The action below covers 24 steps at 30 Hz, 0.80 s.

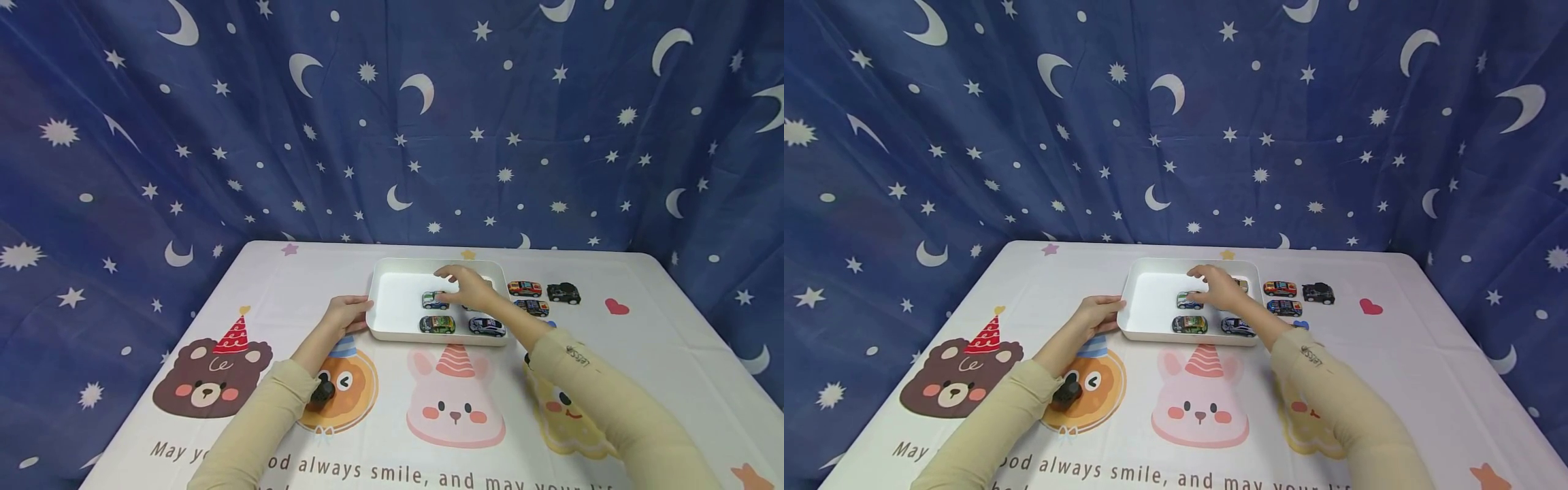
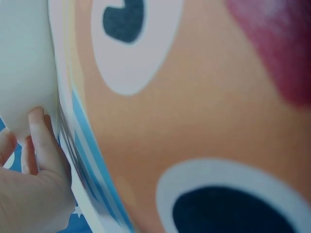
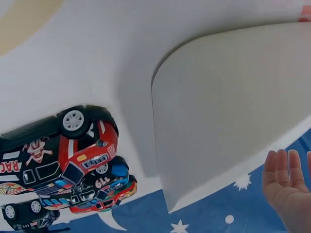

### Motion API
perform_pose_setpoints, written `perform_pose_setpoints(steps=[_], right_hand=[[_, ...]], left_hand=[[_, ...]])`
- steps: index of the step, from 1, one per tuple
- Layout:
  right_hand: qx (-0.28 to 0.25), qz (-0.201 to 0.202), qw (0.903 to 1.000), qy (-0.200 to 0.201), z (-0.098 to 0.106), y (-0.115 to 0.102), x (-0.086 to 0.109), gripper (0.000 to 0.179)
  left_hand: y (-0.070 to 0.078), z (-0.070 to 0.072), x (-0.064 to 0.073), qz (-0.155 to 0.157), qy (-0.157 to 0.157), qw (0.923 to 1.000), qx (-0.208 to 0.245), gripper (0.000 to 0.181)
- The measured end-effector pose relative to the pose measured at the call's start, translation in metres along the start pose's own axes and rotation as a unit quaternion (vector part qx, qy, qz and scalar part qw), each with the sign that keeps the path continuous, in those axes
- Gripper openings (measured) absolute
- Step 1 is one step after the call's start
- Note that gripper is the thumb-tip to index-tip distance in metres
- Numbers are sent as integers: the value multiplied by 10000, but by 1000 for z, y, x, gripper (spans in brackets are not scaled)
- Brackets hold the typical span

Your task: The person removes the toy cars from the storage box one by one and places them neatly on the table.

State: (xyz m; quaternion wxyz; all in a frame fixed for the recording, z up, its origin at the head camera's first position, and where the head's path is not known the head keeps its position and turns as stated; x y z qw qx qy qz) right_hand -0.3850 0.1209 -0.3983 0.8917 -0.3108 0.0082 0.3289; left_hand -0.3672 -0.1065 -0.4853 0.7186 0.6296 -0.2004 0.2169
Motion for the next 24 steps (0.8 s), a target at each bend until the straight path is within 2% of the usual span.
perform_pose_setpoints(steps=[5,14,24], right_hand=[[163,-81,9993,-312,-11,1,-4,51],[304,-372,9977,-475,-18,4,-10,50],[387,-647,9948,-687,-27,12,-7,46]], left_hand=[[-2,0,-1,69,47,10000,-20,39],[-1,0,0,48,61,10000,-59,38],[-2,0,-1,67,75,9999,-42,39]])
Point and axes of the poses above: each hand's wrist, its own x-axis away from the middle knuckle, its own z-axis out of the back of the hand, y = z × x, the point moved 10 cm from there along -x, towards the middle knuckle, and after that the axes turned 9 degrees about z, right-handed, at the moved point
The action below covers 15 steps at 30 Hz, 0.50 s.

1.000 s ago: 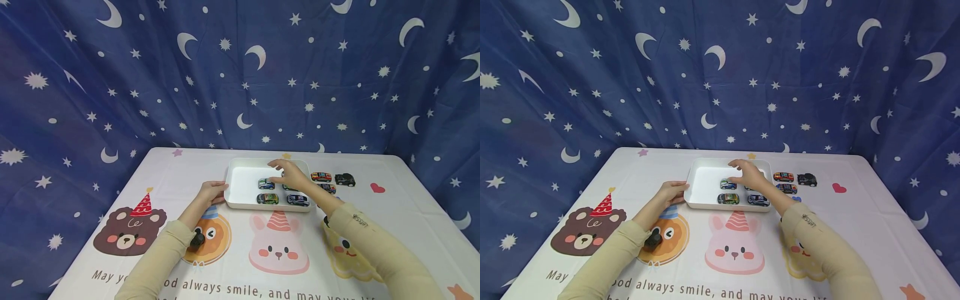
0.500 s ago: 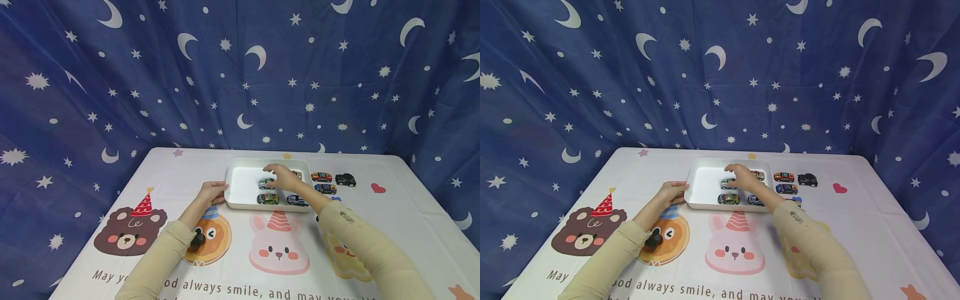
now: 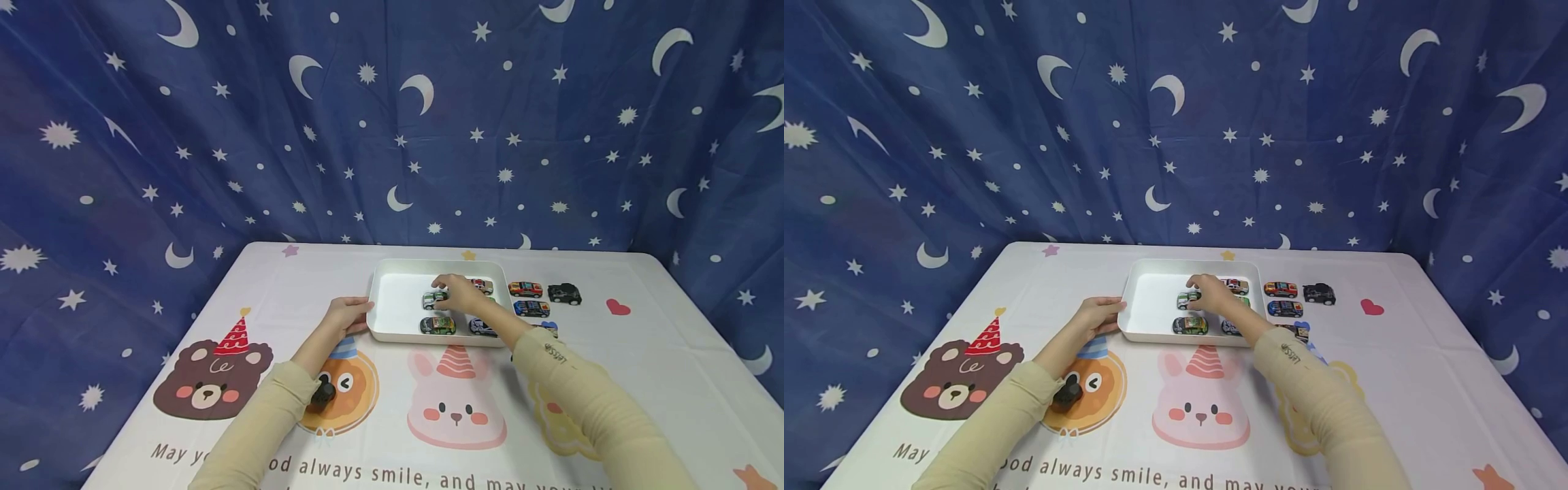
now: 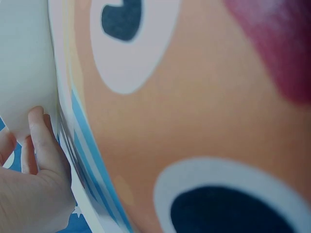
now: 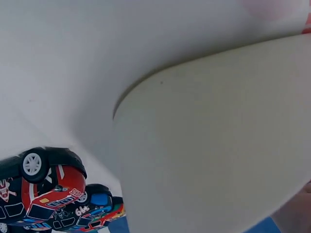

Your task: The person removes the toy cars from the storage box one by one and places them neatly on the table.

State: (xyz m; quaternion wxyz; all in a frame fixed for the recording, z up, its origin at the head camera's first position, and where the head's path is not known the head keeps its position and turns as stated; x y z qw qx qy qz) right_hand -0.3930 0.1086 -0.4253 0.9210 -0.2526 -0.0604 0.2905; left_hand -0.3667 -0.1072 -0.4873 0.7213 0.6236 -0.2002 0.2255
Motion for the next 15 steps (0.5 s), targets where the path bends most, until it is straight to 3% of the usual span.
perform_pose_setpoints(steps=[15], right_hand=[[251,-260,9993,-127,-6,7,1,37]], left_hand=[[1,-1,0,-55,-70,10000,38,40]])
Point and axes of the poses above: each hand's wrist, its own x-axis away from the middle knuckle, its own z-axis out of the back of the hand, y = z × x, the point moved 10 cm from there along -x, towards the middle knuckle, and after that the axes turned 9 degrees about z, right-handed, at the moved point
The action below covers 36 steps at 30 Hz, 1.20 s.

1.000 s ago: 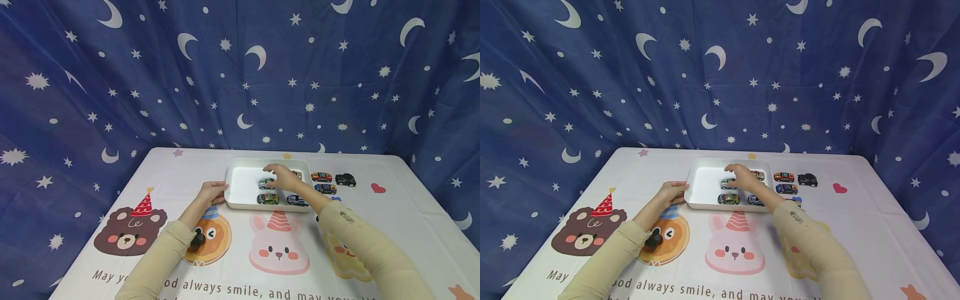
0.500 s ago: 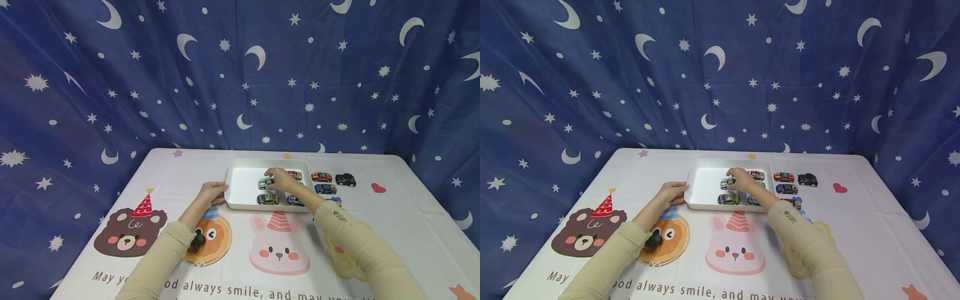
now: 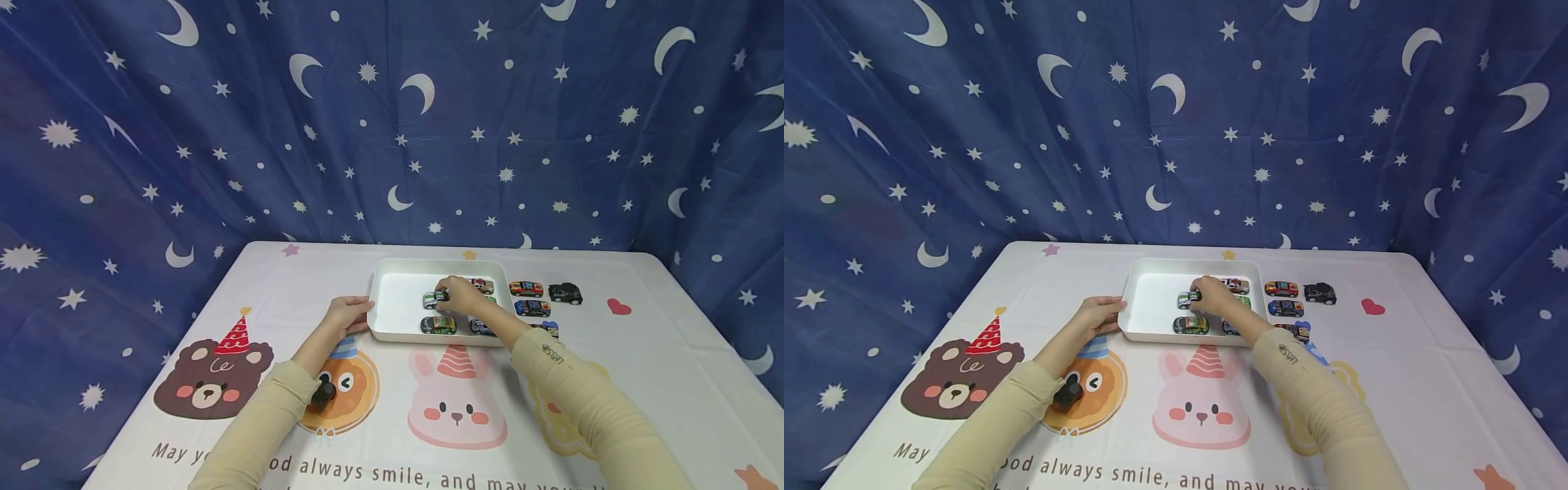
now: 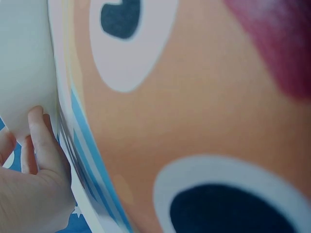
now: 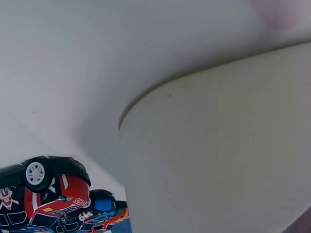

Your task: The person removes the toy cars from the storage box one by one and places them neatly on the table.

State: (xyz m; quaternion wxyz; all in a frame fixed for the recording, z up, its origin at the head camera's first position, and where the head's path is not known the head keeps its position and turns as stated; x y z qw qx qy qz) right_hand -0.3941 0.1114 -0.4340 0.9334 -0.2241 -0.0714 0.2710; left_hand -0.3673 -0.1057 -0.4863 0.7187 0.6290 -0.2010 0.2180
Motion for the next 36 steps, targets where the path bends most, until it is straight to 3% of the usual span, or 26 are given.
perform_pose_setpoints(steps=[16,36], right_hand=[[190,-62,9998,80,-2,2,0,33],[-239,237,9986,417,7,-4,6,33]], left_hand=[[0,0,0,-4,-22,10000,-37,41],[2,0,2,-15,25,10000,-49,39]])
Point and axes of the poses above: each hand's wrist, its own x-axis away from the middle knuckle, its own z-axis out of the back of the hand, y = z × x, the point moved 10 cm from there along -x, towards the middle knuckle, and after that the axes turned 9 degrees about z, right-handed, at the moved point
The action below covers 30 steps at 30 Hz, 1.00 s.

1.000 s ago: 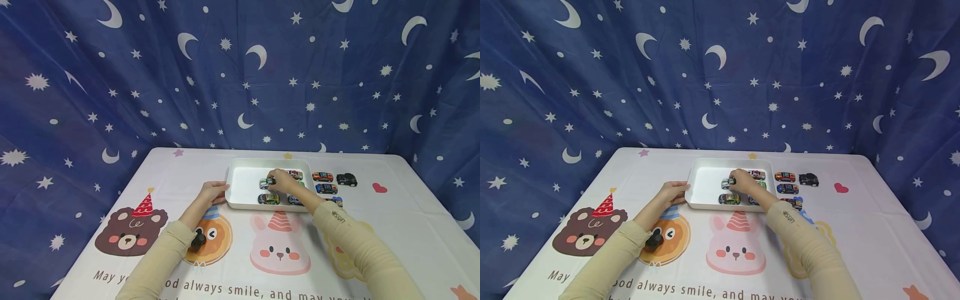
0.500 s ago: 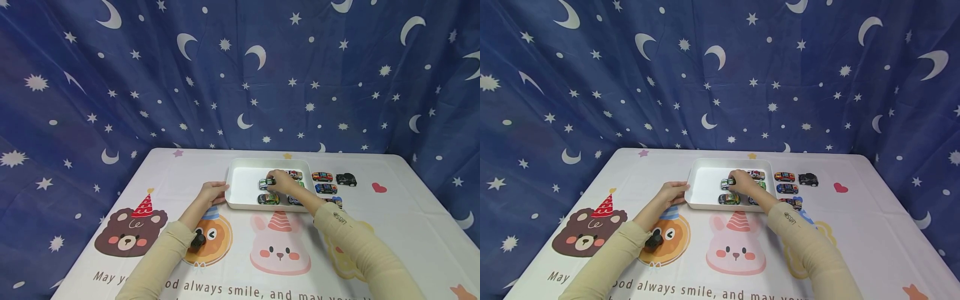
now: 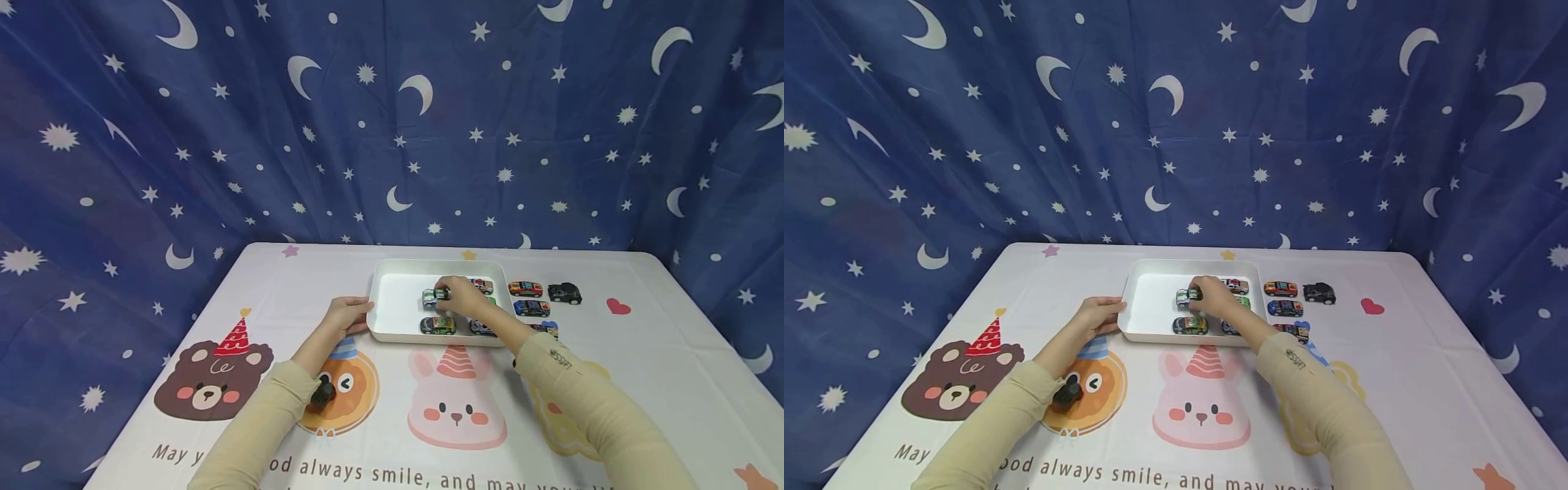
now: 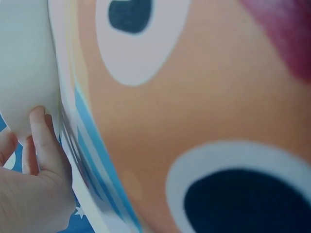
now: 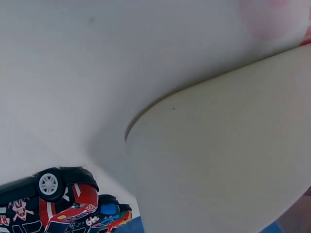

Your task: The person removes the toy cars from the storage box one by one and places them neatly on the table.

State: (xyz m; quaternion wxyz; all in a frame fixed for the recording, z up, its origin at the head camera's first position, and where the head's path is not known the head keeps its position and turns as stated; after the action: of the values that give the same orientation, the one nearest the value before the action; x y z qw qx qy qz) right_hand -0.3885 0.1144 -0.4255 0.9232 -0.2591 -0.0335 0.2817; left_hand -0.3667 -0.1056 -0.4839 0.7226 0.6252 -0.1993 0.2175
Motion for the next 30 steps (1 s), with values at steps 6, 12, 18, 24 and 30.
perform_pose_setpoints(steps=[6,12,18,24,30], right_hand=[[-90,177,9998,53,4,-7,3,34],[-161,210,9995,144,9,-12,6,35],[-147,123,9994,273,13,-10,12,35],[-206,6,9990,400,18,-9,18,35],[-263,89,9986,445,23,-13,24,34]], left_hand=[[1,0,-3,54,-9,9999,-111,40],[1,1,-5,292,-70,9995,-128,40],[3,1,-7,461,-83,9987,-192,39],[6,-1,-7,432,-132,9987,-253,40],[10,-2,-6,318,-18,9986,-418,37]])
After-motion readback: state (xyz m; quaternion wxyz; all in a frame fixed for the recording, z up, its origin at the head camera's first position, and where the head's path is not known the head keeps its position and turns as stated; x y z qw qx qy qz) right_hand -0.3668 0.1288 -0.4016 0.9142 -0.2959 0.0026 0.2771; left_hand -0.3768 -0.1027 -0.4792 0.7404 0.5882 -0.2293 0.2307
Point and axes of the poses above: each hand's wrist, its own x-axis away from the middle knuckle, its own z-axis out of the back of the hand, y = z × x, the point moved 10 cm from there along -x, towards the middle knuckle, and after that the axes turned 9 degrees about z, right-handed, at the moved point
